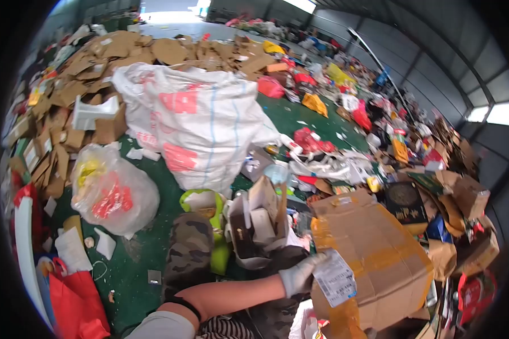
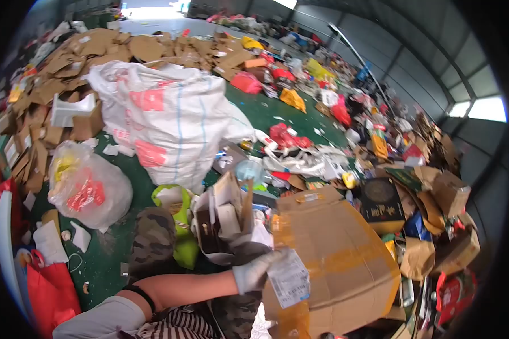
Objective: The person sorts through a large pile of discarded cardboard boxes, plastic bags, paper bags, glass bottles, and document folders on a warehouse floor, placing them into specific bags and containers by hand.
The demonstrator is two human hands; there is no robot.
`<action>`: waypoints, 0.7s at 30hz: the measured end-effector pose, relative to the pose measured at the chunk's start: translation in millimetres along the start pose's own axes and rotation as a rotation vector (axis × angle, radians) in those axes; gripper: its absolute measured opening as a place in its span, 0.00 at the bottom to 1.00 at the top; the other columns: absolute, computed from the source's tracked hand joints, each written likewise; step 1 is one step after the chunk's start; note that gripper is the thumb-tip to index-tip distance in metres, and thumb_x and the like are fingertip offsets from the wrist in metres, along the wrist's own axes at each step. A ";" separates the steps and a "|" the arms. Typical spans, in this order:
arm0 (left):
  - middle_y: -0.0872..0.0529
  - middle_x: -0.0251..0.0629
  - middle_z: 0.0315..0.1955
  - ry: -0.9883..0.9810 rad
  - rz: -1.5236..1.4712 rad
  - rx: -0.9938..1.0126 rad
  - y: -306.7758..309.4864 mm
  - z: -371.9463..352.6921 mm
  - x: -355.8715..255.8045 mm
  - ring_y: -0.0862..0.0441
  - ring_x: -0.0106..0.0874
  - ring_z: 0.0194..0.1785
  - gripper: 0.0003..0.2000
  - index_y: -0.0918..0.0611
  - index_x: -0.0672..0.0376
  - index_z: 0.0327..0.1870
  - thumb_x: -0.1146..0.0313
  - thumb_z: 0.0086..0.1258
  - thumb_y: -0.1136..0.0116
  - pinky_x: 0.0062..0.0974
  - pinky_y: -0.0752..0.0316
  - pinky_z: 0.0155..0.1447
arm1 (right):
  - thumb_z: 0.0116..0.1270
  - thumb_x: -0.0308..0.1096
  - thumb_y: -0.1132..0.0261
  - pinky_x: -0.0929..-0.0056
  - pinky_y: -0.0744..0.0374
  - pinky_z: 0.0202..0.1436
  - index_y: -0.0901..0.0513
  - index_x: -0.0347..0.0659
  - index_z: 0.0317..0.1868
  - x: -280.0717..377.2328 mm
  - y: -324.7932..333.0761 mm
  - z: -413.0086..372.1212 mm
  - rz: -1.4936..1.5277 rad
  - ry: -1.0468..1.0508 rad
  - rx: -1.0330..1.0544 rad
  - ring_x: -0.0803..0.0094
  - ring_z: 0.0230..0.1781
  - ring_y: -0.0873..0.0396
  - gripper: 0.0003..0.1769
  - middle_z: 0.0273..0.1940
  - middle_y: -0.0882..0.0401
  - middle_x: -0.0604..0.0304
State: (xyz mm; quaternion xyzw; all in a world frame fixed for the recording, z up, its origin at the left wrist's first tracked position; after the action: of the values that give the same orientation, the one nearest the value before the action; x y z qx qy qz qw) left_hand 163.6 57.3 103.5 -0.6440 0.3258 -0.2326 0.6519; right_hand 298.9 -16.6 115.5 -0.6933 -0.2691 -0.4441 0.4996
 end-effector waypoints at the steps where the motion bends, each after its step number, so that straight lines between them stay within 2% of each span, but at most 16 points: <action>1: 0.18 0.36 0.44 -0.147 0.087 0.036 1.3 4.3 -3.6 0.21 0.29 0.49 0.17 0.24 0.59 0.53 0.64 0.64 0.41 0.31 0.29 0.57 | 0.60 0.40 0.40 0.67 0.18 0.37 0.23 0.42 0.44 -8.1 -20.7 10.1 -0.038 -0.046 0.079 0.67 0.40 0.19 0.15 0.44 0.19 0.59; 3: 0.19 0.36 0.45 -0.275 0.277 -0.086 12.0 17.7 -9.4 0.23 0.27 0.49 0.19 0.26 0.61 0.54 0.70 0.61 0.40 0.27 0.29 0.55 | 0.60 0.40 0.40 0.67 0.18 0.38 0.23 0.42 0.44 -26.9 -65.4 27.0 -0.110 -0.133 0.227 0.66 0.40 0.19 0.15 0.44 0.19 0.58; 5: 0.20 0.39 0.49 -0.392 0.773 -0.185 -6.4 -1.7 -31.0 0.23 0.30 0.52 0.33 0.35 0.58 0.65 0.72 0.55 0.38 0.26 0.31 0.56 | 0.60 0.40 0.40 0.67 0.18 0.38 0.23 0.42 0.45 -44.8 -106.3 38.9 -0.175 -0.199 0.354 0.66 0.40 0.19 0.15 0.44 0.19 0.58; 7: 0.25 0.48 0.56 -0.512 1.149 -0.373 16.7 21.8 -43.5 0.27 0.36 0.57 0.40 0.41 0.58 0.69 0.72 0.51 0.38 0.27 0.33 0.58 | 0.60 0.40 0.40 0.67 0.18 0.38 0.23 0.41 0.45 -57.6 -136.2 40.9 -0.224 -0.240 0.450 0.66 0.41 0.19 0.15 0.44 0.19 0.58; 8: 0.29 0.53 0.59 -0.620 1.151 -0.230 49.8 55.3 -46.5 0.30 0.40 0.61 0.43 0.44 0.59 0.70 0.69 0.50 0.37 0.29 0.35 0.61 | 0.60 0.40 0.40 0.66 0.18 0.39 0.23 0.41 0.45 -63.0 -149.2 43.2 -0.241 -0.264 0.496 0.66 0.41 0.19 0.16 0.44 0.19 0.58; 10: 0.30 0.53 0.60 -0.629 1.408 -0.384 26.8 23.5 -74.7 0.31 0.40 0.62 0.44 0.45 0.59 0.71 0.67 0.50 0.37 0.28 0.36 0.62 | 0.60 0.40 0.40 0.66 0.19 0.39 0.24 0.41 0.45 -73.3 -166.2 44.5 -0.268 -0.301 0.562 0.65 0.41 0.19 0.16 0.45 0.20 0.57; 12: 0.31 0.52 0.61 -0.775 1.633 -0.514 22.6 13.0 -93.5 0.32 0.41 0.63 0.45 0.47 0.61 0.70 0.62 0.51 0.35 0.28 0.37 0.63 | 0.60 0.40 0.40 0.66 0.19 0.39 0.24 0.41 0.46 -81.4 -175.0 43.2 -0.292 -0.327 0.606 0.65 0.41 0.19 0.16 0.45 0.20 0.57; 13: 0.30 0.51 0.60 -0.738 1.484 -0.605 19.6 3.6 -99.1 0.31 0.40 0.62 0.44 0.45 0.62 0.69 0.61 0.52 0.35 0.28 0.36 0.62 | 0.60 0.41 0.40 0.66 0.19 0.40 0.24 0.41 0.46 -83.5 -179.2 44.3 -0.299 -0.338 0.625 0.65 0.41 0.19 0.16 0.45 0.20 0.57; 15: 0.28 0.48 0.58 -0.646 1.186 -0.766 -23.4 -57.1 -116.1 0.29 0.39 0.60 0.42 0.41 0.64 0.67 0.58 0.52 0.33 0.27 0.35 0.61 | 0.61 0.41 0.39 0.66 0.19 0.40 0.24 0.41 0.46 -88.0 -176.2 44.6 -0.317 -0.366 0.632 0.65 0.42 0.19 0.16 0.45 0.20 0.57; 17: 0.22 0.43 0.50 -0.586 0.750 -0.536 1.7 -56.5 -122.3 0.26 0.37 0.54 0.33 0.30 0.63 0.57 0.55 0.51 0.31 0.28 0.33 0.58 | 0.61 0.41 0.39 0.65 0.19 0.40 0.24 0.41 0.46 -95.7 -167.9 46.0 -0.337 -0.403 0.620 0.65 0.42 0.19 0.17 0.45 0.20 0.56; 19: 0.20 0.40 0.46 -0.347 0.307 -0.332 54.5 -28.3 -98.1 0.26 0.35 0.51 0.28 0.26 0.62 0.51 0.57 0.51 0.31 0.29 0.32 0.55 | 0.61 0.41 0.39 0.65 0.19 0.41 0.24 0.41 0.46 -106.8 -155.0 45.5 -0.362 -0.441 0.595 0.64 0.42 0.20 0.17 0.46 0.20 0.56; 21: 0.19 0.39 0.42 -0.218 0.083 -0.440 42.7 -48.8 -70.9 0.24 0.33 0.46 0.23 0.23 0.62 0.48 0.61 0.52 0.32 0.30 0.31 0.51 | 0.61 0.41 0.39 0.65 0.19 0.41 0.24 0.41 0.47 -116.5 -137.5 47.1 -0.388 -0.484 0.567 0.64 0.43 0.20 0.17 0.46 0.20 0.56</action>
State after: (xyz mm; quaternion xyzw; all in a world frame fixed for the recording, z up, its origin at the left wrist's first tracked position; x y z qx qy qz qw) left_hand 75.1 77.6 72.1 -0.7777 0.3227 -0.0581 0.5363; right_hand 149.3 84.4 69.9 -0.5492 -0.6159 -0.2624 0.5002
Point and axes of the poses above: each hand's wrist, its own z-axis towards the middle knuckle, its own y-axis out of the back of the hand, x = y × z, the point moved 4 cm from there along z, towards the middle knuckle
